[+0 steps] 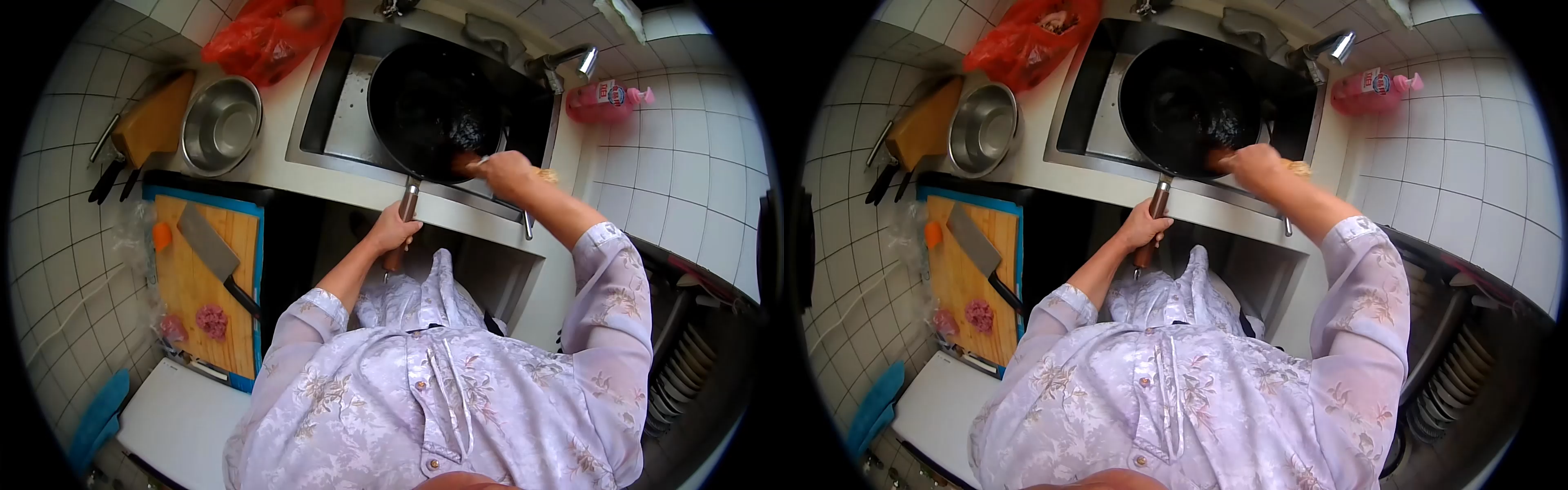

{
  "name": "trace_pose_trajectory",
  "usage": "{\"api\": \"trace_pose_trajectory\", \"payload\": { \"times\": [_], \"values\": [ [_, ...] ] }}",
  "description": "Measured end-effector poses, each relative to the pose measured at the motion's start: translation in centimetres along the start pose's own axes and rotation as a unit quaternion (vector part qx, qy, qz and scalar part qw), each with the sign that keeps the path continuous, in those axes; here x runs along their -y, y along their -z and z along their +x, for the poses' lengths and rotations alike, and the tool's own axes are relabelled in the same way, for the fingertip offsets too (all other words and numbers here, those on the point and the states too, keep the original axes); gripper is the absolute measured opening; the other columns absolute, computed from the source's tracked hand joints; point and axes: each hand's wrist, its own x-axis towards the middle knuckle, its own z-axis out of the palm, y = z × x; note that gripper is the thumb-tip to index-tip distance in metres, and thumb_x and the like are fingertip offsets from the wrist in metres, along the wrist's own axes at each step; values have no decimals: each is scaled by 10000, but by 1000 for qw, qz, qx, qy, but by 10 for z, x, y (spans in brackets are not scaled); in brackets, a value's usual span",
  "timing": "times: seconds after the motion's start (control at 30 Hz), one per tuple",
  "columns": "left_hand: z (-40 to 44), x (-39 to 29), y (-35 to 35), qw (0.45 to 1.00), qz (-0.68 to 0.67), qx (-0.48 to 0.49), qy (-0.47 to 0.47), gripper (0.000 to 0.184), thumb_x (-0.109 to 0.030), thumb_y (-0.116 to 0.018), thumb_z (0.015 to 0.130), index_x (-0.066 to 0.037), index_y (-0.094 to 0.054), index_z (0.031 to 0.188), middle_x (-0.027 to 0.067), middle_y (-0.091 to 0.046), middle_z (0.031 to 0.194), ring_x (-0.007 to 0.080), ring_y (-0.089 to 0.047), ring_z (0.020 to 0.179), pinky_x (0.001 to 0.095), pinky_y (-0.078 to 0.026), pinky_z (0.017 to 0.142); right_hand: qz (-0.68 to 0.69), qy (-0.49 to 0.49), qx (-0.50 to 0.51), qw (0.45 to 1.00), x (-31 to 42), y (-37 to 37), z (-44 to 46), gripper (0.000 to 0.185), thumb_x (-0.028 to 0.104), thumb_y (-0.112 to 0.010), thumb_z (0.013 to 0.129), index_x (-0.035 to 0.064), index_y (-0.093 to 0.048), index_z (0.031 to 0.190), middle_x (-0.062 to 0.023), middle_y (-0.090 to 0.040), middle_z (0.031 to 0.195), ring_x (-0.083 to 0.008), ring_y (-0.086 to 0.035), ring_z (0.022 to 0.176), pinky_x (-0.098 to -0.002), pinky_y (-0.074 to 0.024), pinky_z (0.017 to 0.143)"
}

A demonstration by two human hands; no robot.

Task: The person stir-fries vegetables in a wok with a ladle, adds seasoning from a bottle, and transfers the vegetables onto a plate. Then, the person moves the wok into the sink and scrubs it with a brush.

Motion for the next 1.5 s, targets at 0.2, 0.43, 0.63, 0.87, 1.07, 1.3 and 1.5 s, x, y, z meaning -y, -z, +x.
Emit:
{"api": "trace_pose_trajectory", "payload": {
  "times": [0.2,0.43,0.63,0.87,1.07,1.3,1.5],
  "values": [
    [2,-3,-4,998,59,-14,11,262,-34,-587,762,4,-423,963,53,-495,640,141,-521,473,295,-468,410,34,-2,-36,999,5,144,51,276,185,-515,797,168,-640,1044,-118,-655,942,-280,-637,872,-370,-514,749],
    [2,7,-1,998,40,-37,18,285,-49,-589,753,8,-413,969,57,-500,636,147,-530,473,299,-466,416,156,-215,-46,963,-145,0,110,341,298,-522,855,197,-570,1177,-142,-625,1044,-305,-589,1009,-396,-488,816],
    [-1,-2,-2,1000,6,-14,-11,218,-29,-564,749,-10,-419,910,47,-488,618,140,-522,460,302,-461,406,19,-115,67,991,-42,-14,12,289,168,-468,832,99,-586,1087,-129,-650,916,-279,-644,850,-386,-519,717],
    [0,-7,-8,994,93,-49,20,244,-45,-550,731,13,-432,937,76,-518,631,162,-545,472,314,-473,430,-14,77,1,997,19,131,50,246,221,-488,841,166,-648,1020,-111,-663,888,-286,-648,806,-382,-527,689],
    [3,2,-9,990,111,-81,25,333,-71,-568,720,42,-439,1007,105,-548,654,175,-573,503,317,-484,457,243,-86,-122,959,-133,62,120,452,234,-569,785,247,-511,1233,-159,-622,1024,-329,-612,895,-396,-502,777],
    [4,4,-4,998,55,-32,-9,205,-57,-554,732,7,-432,884,72,-514,629,167,-551,480,319,-478,422,169,-192,12,967,-59,-41,7,386,248,-503,838,222,-534,1222,-140,-623,1033,-307,-613,941,-396,-502,788],
    [3,-1,-8,998,59,-37,7,191,-32,-557,741,-11,-419,871,47,-490,612,136,-524,466,300,-469,407,59,24,8,998,32,56,5,224,125,-579,746,118,-655,957,-117,-663,876,-285,-649,816,-377,-524,714]
  ]
}}
